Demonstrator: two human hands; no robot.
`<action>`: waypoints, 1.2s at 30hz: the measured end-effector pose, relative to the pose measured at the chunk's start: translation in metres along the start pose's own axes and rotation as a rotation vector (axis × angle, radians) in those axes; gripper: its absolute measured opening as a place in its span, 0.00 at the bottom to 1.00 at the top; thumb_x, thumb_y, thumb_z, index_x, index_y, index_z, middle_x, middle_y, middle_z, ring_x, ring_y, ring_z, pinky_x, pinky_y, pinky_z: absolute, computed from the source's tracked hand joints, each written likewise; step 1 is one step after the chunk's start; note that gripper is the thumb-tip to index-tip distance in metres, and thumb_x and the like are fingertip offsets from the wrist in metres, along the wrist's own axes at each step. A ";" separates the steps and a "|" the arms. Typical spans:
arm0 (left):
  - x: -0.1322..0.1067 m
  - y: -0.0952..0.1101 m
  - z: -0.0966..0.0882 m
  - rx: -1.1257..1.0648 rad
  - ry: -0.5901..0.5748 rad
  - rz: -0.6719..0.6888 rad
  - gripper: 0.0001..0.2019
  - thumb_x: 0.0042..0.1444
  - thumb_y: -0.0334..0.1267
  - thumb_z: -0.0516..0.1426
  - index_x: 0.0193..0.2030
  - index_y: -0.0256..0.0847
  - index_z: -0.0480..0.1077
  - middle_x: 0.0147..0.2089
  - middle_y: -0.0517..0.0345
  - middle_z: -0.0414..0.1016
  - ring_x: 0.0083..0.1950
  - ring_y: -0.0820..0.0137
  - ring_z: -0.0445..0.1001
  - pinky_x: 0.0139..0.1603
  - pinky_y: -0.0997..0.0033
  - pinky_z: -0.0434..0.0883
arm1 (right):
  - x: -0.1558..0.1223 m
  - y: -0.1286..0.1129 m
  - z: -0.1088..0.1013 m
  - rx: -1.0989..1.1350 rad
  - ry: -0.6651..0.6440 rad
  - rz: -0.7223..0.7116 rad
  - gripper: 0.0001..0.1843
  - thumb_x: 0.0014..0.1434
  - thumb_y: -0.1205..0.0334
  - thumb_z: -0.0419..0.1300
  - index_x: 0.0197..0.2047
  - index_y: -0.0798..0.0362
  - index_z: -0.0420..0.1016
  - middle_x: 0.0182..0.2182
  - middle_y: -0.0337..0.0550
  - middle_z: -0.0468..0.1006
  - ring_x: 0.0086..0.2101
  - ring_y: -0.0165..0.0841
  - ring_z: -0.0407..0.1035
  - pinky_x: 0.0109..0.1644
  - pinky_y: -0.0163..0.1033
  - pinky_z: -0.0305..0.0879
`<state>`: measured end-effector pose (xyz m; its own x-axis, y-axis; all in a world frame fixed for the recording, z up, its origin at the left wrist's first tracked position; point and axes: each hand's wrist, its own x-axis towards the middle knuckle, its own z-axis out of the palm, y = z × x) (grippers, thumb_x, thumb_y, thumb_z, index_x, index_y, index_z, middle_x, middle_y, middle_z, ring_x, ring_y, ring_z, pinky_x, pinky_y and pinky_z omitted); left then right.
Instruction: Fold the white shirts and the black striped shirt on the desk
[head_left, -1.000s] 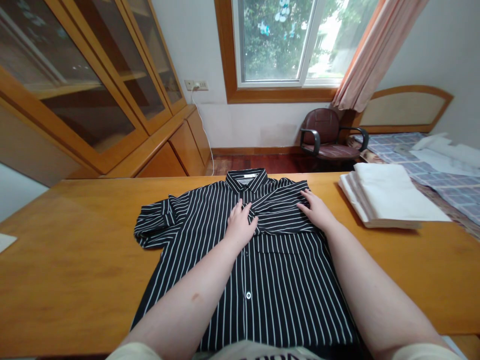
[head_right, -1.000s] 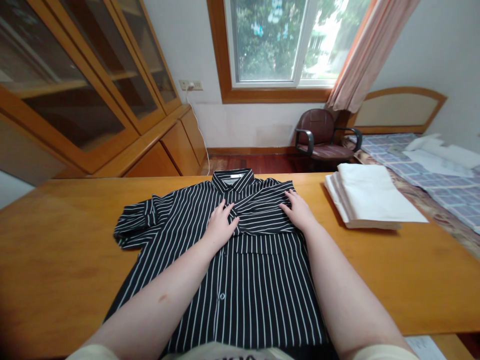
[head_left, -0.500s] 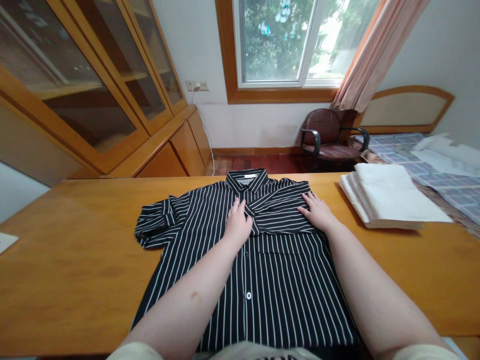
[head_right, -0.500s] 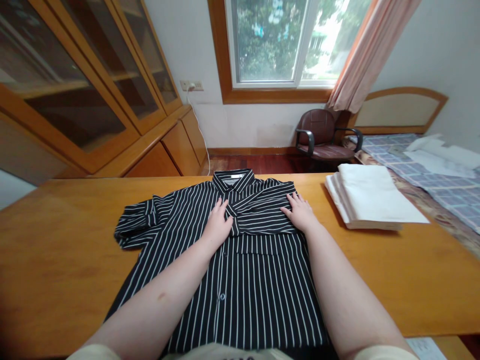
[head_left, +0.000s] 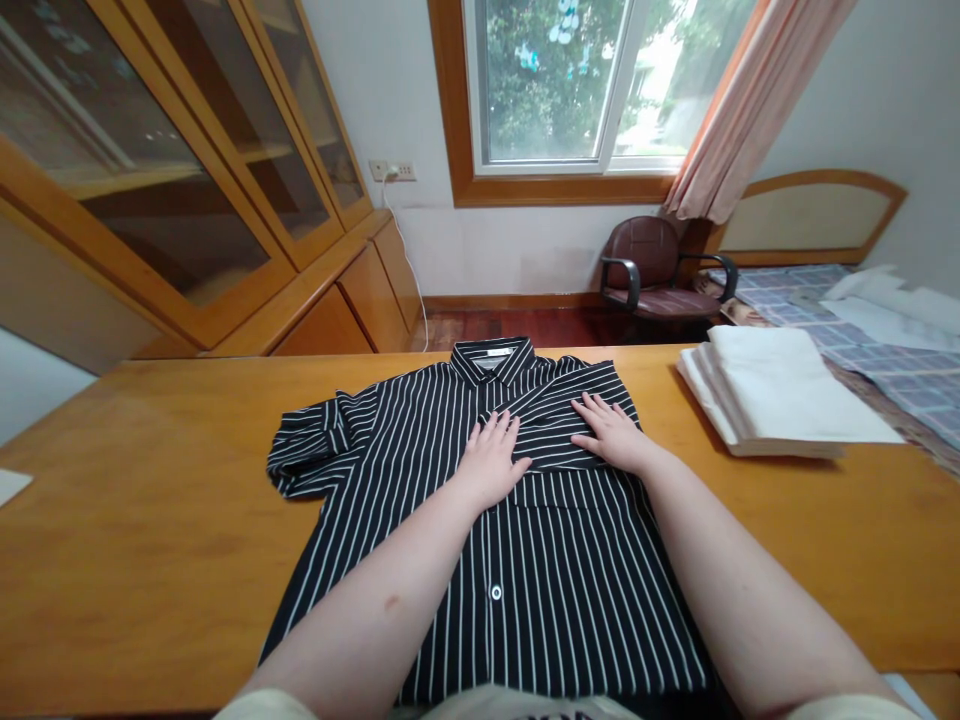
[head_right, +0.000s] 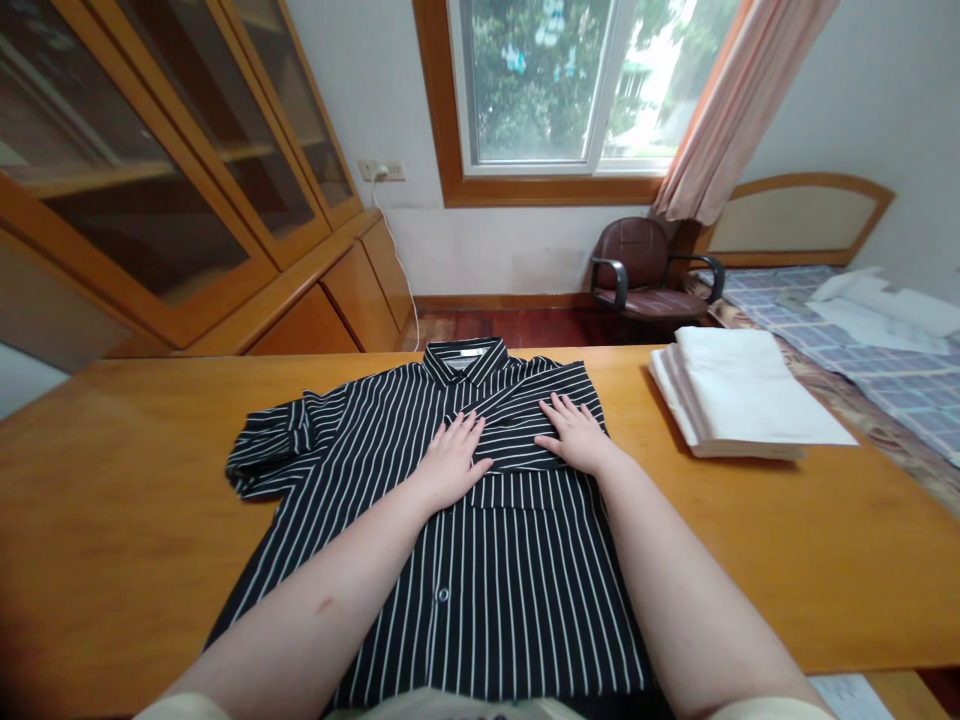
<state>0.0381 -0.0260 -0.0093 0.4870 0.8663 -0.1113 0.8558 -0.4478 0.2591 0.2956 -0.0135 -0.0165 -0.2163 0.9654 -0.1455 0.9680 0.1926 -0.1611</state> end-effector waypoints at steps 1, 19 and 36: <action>0.000 0.000 0.001 0.007 0.003 -0.008 0.35 0.60 0.56 0.42 0.70 0.40 0.43 0.72 0.52 0.38 0.72 0.59 0.34 0.69 0.50 0.39 | 0.001 0.003 0.000 -0.003 0.004 0.025 0.38 0.61 0.39 0.45 0.69 0.49 0.46 0.68 0.46 0.42 0.66 0.42 0.36 0.66 0.54 0.37; 0.000 -0.001 0.001 0.018 -0.002 -0.043 0.37 0.59 0.59 0.41 0.70 0.43 0.40 0.72 0.53 0.37 0.72 0.59 0.34 0.69 0.52 0.40 | 0.002 0.041 0.000 0.006 0.046 0.471 0.41 0.61 0.37 0.36 0.70 0.52 0.39 0.68 0.44 0.40 0.66 0.45 0.36 0.65 0.62 0.37; 0.000 0.001 0.002 0.027 0.009 -0.049 0.38 0.59 0.58 0.42 0.70 0.38 0.42 0.72 0.50 0.38 0.72 0.59 0.34 0.68 0.51 0.40 | 0.008 -0.043 -0.020 0.112 0.217 -0.144 0.37 0.61 0.44 0.47 0.69 0.49 0.45 0.68 0.48 0.41 0.66 0.41 0.37 0.65 0.53 0.44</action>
<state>0.0393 -0.0267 -0.0111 0.4428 0.8893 -0.1143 0.8830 -0.4104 0.2279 0.2549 -0.0107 0.0091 -0.3068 0.9468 0.0973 0.9063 0.3218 -0.2739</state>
